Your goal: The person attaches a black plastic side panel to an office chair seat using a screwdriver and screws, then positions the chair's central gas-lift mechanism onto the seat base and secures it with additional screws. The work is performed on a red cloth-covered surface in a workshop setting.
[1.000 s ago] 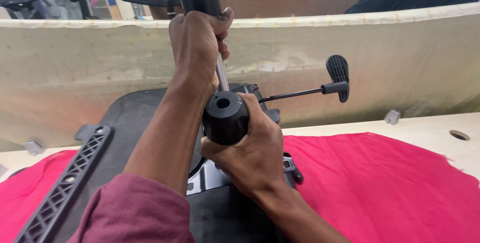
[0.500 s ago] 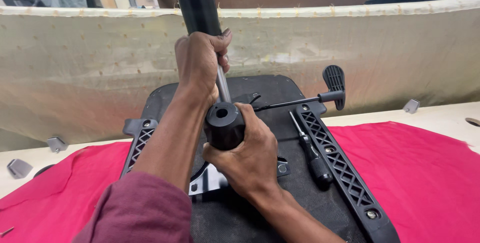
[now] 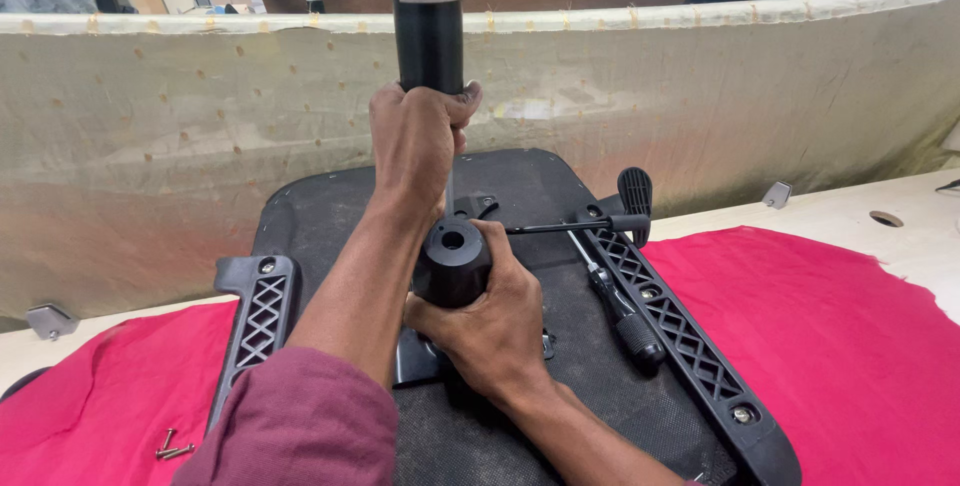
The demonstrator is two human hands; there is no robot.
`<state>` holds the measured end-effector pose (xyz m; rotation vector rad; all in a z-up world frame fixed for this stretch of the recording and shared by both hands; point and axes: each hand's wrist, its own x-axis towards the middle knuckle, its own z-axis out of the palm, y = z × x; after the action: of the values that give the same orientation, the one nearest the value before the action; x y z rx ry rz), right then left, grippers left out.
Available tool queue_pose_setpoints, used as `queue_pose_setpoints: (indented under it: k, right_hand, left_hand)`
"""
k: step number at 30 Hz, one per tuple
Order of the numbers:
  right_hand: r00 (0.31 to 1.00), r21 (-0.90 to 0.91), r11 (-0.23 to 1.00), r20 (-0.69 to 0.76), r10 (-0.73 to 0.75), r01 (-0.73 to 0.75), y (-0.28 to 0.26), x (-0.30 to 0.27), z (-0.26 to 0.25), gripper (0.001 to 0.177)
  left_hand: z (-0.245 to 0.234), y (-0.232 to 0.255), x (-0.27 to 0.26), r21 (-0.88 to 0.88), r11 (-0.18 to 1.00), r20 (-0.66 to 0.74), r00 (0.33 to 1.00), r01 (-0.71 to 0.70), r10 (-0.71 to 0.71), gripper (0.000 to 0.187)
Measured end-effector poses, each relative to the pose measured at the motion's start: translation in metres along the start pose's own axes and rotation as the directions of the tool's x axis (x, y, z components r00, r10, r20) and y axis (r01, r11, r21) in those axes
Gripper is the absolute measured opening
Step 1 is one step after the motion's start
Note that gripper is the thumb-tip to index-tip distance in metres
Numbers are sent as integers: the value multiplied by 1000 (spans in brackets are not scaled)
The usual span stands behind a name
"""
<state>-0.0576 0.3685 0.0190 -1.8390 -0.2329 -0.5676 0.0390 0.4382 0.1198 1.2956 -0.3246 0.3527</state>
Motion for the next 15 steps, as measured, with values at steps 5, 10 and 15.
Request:
queue_pose_setpoints:
  k: [5,10,15]
  right_hand:
    - [992,33,992,-19,-122,123,6,3,-11,59]
    - [998,10,998,-10,-59,60,6,6,-12,64]
    - [996,-67,994,26,-85,87,13,3,-19,68]
  left_hand:
    - [3,-5,1,41,999,11,999,-31,31,16]
    - [-5,-6,6,76,996,100,994,-51,43,16]
    - [-35,-6,-8,497,858,137,988,-129,69,23]
